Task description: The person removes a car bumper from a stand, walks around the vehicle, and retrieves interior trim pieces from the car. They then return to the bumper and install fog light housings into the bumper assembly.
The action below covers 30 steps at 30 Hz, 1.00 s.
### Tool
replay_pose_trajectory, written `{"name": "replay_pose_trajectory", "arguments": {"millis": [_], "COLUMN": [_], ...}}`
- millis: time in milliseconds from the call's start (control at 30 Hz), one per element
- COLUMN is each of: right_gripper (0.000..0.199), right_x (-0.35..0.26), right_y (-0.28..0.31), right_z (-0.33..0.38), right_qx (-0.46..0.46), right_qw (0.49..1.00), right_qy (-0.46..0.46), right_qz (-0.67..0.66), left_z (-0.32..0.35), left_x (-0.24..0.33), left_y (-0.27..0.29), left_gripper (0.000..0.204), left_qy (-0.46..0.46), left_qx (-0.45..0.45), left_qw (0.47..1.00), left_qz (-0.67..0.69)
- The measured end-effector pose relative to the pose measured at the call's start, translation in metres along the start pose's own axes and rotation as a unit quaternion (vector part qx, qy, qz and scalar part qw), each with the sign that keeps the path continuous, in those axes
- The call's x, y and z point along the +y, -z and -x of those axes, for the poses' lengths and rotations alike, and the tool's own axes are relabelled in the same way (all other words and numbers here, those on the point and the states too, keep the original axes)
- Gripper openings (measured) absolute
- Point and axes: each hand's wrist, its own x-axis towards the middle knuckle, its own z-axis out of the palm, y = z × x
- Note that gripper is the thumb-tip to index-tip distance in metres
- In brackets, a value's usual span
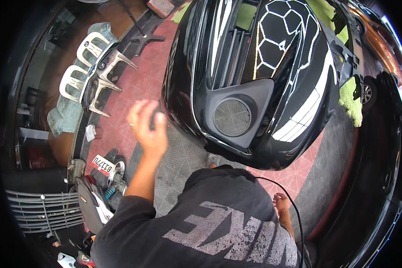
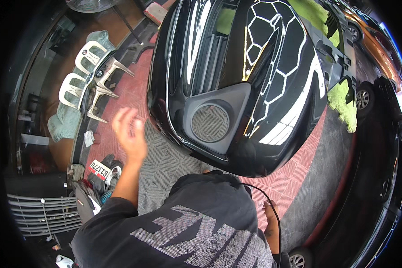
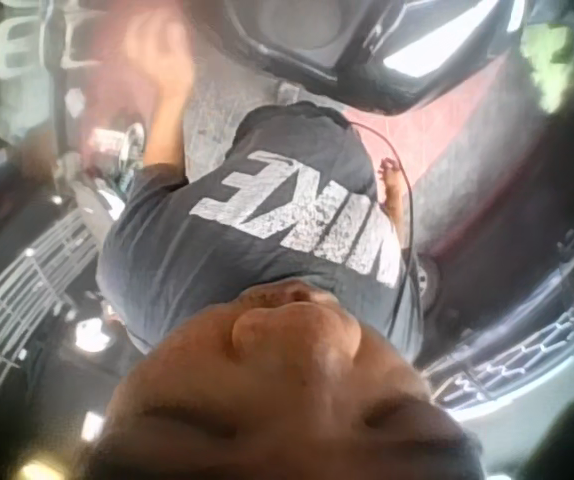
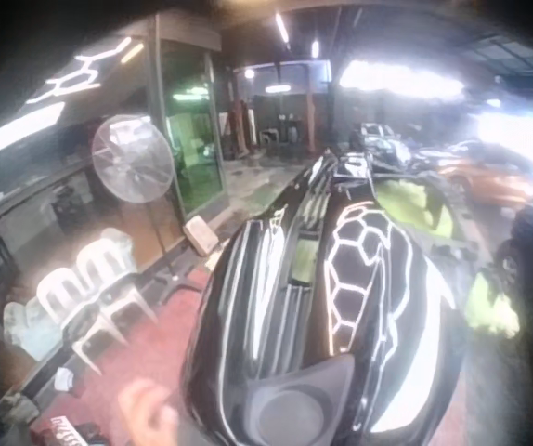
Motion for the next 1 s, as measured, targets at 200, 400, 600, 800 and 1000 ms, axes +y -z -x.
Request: {"name": "replay_pose_trajectory", "arguments": {"millis": [200,400,600,800,1000], "right_gripper": [0.032,0.037,0.031,0.032,0.035], "right_x": [0.013,-0.011,-0.011,-0.002,-0.011], "right_y": [-0.007,-0.038,-0.046,-0.038,-0.035], "right_z": [0.017,0.044,0.052,0.047,0.051], "right_qx": [0.047,0.043,0.051,0.07,0.095], "right_qw": [0.998,0.999,0.999,0.997,0.995], "right_qy": [-0.046,-0.008,0.011,-0.012,-0.002], "right_qz": [-0.017,0.008,0.008,0.003,-0.01], "left_z": [-0.026,-0.02,-0.022,-0.028,-0.029], "left_x": [-0.092,-0.108,-0.114,-0.117,-0.118], "left_y": [-0.02,-0.054,-0.07,-0.073,-0.07], "left_gripper": [0.045,0.053,0.052,0.052,0.048], "left_qy": [0.406,0.514,0.494,0.492,0.484], "left_qx": [-0.016,-0.069,-0.091,-0.084,-0.086], "left_qw": [0.876,0.776,0.781,0.78,0.78], "left_qz": [0.261,0.358,0.37,0.377,0.387]}}
